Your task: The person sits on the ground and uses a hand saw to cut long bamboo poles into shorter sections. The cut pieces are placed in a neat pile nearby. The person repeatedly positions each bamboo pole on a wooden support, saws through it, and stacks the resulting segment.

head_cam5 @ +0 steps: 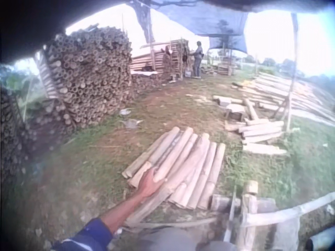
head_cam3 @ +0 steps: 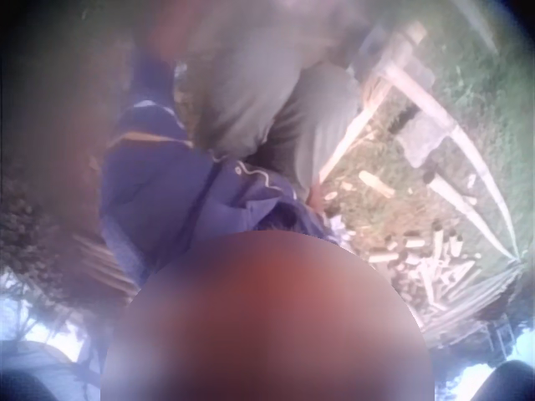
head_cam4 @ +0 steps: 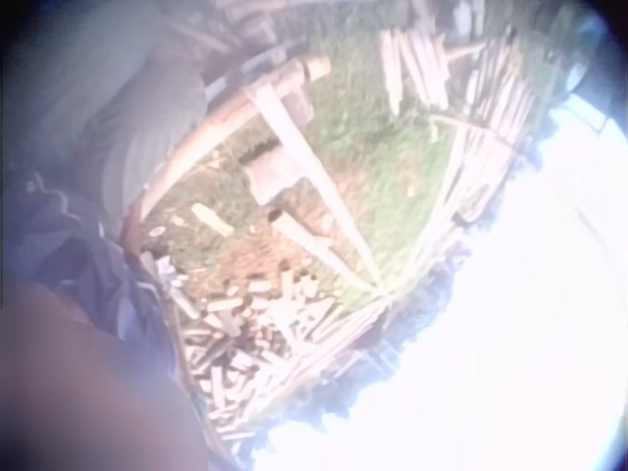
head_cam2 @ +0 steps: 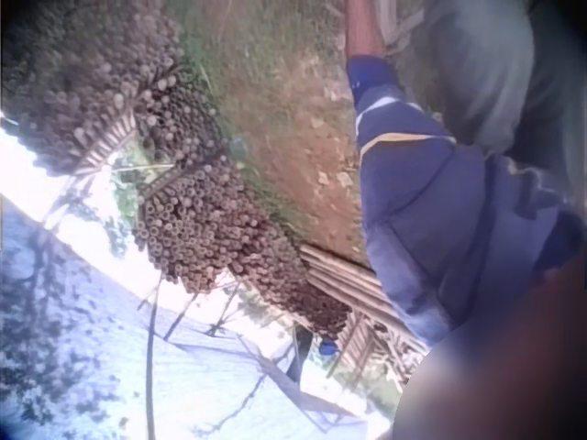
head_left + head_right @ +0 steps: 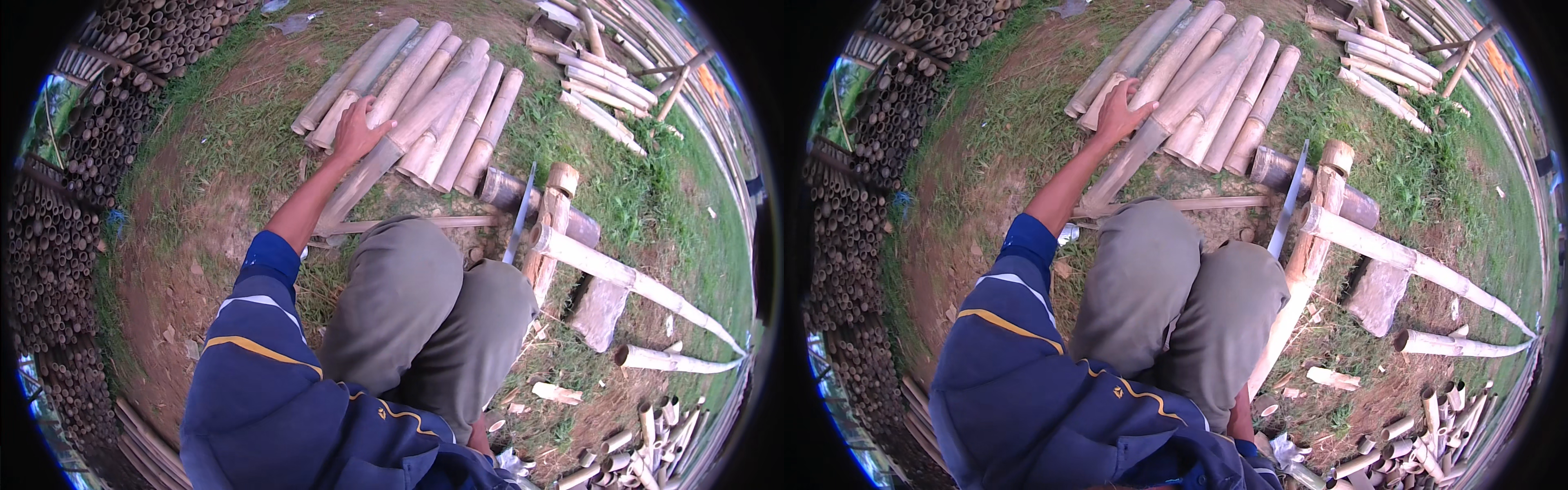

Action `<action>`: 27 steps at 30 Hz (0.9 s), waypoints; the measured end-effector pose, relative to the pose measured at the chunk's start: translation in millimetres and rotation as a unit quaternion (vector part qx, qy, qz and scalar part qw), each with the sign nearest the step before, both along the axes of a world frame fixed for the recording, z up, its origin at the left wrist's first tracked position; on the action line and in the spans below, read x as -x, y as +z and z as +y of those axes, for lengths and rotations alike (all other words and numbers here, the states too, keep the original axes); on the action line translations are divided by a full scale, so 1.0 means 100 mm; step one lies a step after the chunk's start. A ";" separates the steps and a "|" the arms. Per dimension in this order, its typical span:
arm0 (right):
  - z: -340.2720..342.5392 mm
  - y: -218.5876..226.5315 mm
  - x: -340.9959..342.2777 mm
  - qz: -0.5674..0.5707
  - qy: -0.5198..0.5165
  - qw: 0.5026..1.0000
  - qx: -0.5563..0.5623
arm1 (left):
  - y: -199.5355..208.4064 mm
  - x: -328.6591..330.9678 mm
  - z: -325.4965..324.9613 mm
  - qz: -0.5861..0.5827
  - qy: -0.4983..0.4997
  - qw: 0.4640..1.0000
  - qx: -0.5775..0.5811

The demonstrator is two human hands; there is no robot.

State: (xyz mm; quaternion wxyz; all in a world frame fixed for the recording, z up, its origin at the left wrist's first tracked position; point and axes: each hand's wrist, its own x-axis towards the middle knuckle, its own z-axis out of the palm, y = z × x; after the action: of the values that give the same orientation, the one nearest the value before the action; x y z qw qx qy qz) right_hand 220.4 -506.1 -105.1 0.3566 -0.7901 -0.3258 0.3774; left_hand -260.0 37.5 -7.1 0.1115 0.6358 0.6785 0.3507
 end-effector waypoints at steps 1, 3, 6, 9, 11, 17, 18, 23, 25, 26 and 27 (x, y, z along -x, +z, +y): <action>-0.05 0.02 0.01 -0.001 -0.003 1.000 0.004 | -0.17 0.03 -0.29 0.001 0.012 1.000 0.015; -0.08 0.05 0.03 0.007 -0.004 1.000 0.009 | -0.52 0.15 -0.95 0.039 0.037 0.997 0.048; -0.18 0.08 0.05 0.002 -0.015 1.000 0.017 | -0.99 0.25 -1.63 0.184 0.059 0.978 0.074; -0.25 0.08 0.05 0.000 -0.016 1.000 0.020 | -1.11 0.38 -1.73 0.117 0.093 0.952 0.268; -0.22 0.07 0.05 0.002 -0.012 1.000 0.016 | -1.14 0.42 -1.76 0.087 0.091 0.948 0.292; -0.23 0.06 0.09 -0.006 -0.019 1.000 0.016 | -0.94 0.40 -1.76 -0.074 0.021 0.954 0.289; -0.22 0.06 0.10 -0.005 -0.021 1.000 0.015 | -0.88 0.37 -1.74 -0.104 0.002 0.952 0.287; -0.20 0.01 0.09 -0.008 -0.019 1.000 0.010 | -0.69 0.21 -1.50 -0.253 -0.022 0.915 0.315; -0.21 0.02 0.08 -0.012 -0.021 1.000 0.011 | -0.58 0.09 -1.30 -0.282 -0.037 0.906 0.313; -0.20 0.01 0.08 -0.011 -0.022 1.000 0.012 | -0.52 0.04 -1.16 -0.282 -0.047 0.910 0.301; -0.21 0.01 0.09 -0.013 -0.022 1.000 0.012 | -0.46 -0.01 -1.00 -0.283 -0.058 0.913 0.289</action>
State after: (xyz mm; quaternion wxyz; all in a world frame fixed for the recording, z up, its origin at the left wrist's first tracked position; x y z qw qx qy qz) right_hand 211.5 -526.7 -103.6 0.3508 -0.8061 -0.3082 0.3635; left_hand -258.9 -62.9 -52.8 0.4980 0.4880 0.6524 0.2970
